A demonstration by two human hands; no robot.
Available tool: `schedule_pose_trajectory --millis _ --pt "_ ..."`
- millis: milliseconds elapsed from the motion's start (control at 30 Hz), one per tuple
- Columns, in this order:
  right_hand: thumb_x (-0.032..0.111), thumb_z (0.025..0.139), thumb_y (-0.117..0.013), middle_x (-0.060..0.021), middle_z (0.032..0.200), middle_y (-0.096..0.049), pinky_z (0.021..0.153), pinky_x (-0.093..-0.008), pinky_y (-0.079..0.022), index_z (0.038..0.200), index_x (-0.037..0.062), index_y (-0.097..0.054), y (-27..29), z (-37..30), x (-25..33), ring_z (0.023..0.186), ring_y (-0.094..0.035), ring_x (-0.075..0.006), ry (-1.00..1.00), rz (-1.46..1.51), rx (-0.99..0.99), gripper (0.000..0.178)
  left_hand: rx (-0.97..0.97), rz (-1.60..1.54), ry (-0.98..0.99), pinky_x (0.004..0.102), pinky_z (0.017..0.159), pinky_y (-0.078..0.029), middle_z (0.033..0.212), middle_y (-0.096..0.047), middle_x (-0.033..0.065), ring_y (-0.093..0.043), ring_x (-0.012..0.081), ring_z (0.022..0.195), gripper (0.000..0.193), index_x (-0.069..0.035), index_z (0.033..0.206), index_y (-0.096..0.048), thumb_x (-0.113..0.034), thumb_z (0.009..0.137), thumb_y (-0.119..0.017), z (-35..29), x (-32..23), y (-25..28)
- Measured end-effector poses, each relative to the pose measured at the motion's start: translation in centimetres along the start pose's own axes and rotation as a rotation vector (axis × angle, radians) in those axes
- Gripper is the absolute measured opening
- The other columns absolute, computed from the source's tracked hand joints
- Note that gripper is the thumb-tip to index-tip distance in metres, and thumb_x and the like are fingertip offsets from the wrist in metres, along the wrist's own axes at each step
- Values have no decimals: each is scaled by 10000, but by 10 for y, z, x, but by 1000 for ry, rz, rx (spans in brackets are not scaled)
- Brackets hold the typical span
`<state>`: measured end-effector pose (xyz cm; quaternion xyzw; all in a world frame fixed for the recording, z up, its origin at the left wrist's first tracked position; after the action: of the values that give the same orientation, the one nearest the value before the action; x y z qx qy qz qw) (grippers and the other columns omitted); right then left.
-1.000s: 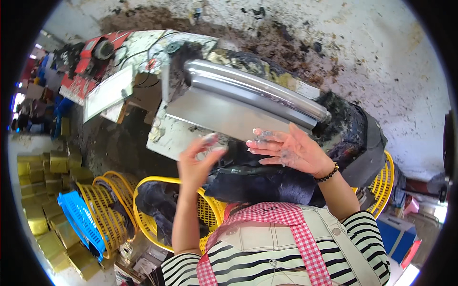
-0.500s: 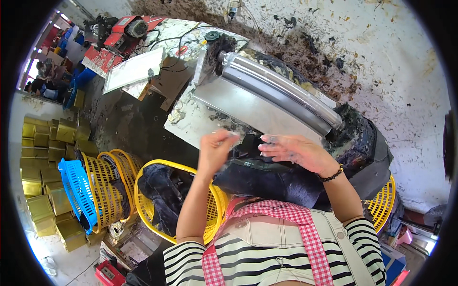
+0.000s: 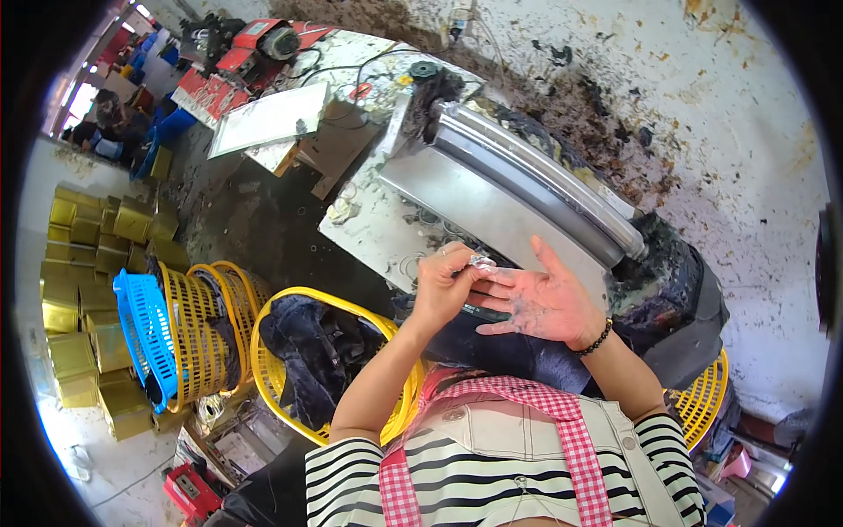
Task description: Applying adhesive to various shoe upper components using a motorized roller machine.
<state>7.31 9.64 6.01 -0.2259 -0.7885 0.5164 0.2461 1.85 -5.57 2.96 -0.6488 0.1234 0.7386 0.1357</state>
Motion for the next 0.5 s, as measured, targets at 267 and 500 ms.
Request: schedule_pose_trajectory --millis 267,500 --pt "373 1017 -377 -110 1461 -408 1098 -361 -297 1433 16 -367 -21 -2 12 1341 -388 -210 81 -995 -245 549 -302 549 -98 287 648 -503 767 -686 96 -664 186 709 106 -23 846 -675 7 852 -574 21 35 65" --pt "149 977 -507 -94 1375 -498 1070 -307 -330 1371 -14 -448 -23 -28 5 1257 -463 -169 193 -1119 -285 430 -326 1517 822 574 1031 -283 1348 -513 159 -397 370 1296 848 5 1303 -518 -705 885 -320 68 156 267"
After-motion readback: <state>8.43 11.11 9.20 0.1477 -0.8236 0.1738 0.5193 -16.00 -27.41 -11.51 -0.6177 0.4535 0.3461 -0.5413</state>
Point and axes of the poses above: each hand's wrist, its own z-axis towards the middle knuckle, its own y-axis out of the back of the hand, x = y × z, the point moved 3 cm from there along z, towards the middle knuckle
